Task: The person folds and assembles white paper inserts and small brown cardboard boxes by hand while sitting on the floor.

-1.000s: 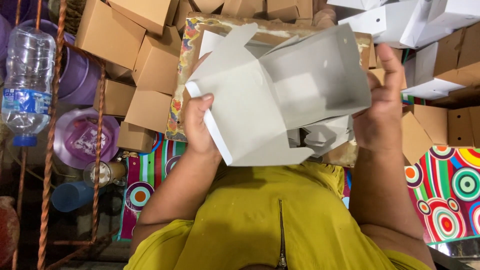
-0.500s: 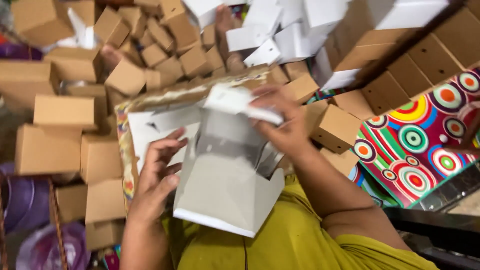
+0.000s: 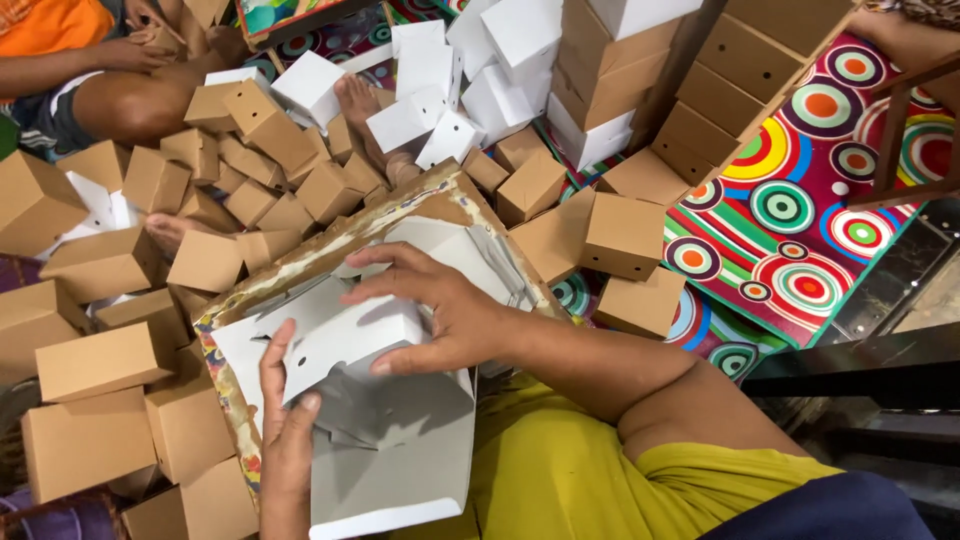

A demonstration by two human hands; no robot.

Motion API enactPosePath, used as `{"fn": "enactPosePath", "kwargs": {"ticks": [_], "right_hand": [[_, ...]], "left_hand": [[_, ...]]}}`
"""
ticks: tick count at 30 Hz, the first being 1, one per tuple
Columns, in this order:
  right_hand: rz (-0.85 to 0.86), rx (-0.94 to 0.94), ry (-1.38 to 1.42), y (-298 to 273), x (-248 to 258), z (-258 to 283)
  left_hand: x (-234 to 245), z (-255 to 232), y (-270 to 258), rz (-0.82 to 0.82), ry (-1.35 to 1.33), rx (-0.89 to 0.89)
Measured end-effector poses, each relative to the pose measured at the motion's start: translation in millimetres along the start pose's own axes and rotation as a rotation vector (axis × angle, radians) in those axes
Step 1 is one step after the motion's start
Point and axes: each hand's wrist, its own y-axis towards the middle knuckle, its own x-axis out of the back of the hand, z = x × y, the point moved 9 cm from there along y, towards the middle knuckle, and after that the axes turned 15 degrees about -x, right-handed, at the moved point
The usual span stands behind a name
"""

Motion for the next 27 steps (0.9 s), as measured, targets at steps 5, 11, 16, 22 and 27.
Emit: {"fn": "enactPosePath", "kwargs": {"ticks": [5,11,16,22,27], "right_hand": [[0.189,-0.129,-0.026,-1.2,-1.3,-4.2],[0.312,-0.213,-0.024,-7.6,-0.9,-13.4],[0.152,-0.285,0.325,-0.7,15.2,-78.5],[-0.063,-0.394,0.563,-1.6,42.0,-73.4],[-0.114,-0.425,0.485,-4.6,55.5,-72.9]], "left_hand": [[19.0,7.4,2.1,-0.119,-0.055,-0.083],[44.6,38.3,7.4,-0.172,0.094,-0.102],[23.7,41.8,12.2,-0.074,-0.223,-0.173],[-22.0,11.6,11.5,0.018,-0.562,-0.183],[-18.7,-2.4,8.4,0.074,-0.517,-0.198]]}}
